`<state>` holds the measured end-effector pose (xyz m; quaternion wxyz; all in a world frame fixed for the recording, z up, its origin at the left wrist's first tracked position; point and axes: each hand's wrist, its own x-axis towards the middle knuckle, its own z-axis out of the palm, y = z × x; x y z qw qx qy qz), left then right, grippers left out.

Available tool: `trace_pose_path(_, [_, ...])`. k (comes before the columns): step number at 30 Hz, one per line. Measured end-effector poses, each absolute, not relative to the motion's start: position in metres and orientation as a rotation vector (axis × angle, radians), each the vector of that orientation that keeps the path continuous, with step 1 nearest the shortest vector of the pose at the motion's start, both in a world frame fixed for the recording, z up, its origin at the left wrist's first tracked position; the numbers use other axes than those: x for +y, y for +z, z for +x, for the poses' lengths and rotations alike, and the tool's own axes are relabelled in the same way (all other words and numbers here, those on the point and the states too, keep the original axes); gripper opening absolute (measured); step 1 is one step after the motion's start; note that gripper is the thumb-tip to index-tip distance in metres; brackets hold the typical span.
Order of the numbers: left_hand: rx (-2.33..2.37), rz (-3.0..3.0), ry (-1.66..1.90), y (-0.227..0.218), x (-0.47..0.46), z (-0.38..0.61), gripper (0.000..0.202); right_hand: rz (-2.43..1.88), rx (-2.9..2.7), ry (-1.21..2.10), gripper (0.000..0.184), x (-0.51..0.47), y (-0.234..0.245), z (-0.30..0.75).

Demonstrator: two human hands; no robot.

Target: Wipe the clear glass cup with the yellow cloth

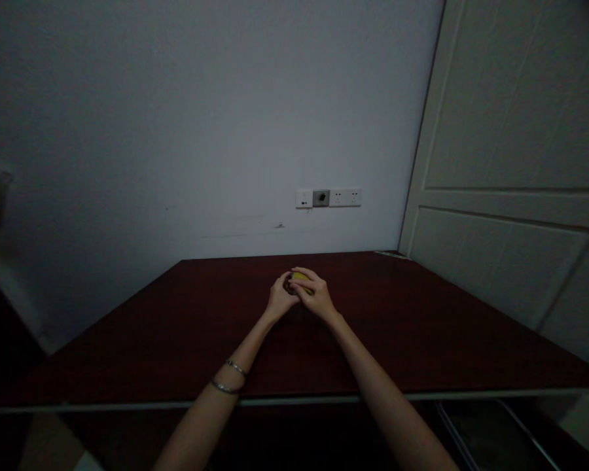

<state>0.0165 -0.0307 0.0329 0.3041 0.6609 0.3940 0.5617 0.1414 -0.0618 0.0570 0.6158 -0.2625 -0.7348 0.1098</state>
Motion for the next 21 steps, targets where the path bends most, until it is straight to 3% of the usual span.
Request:
trace_pose_path(9, [1.013, 1.71, 1.492, 0.039, -0.039, 0.02, 0.069, -0.692, -1.416, 0.41, 0.02, -0.051, 0.061, 0.144])
trace_pose_path(21, [0.979, 1.627, 1.469, 0.042, -0.037, 0.021, 0.053, -0.579, -1.58, 0.477, 0.015, -0.055, 0.064, 0.149])
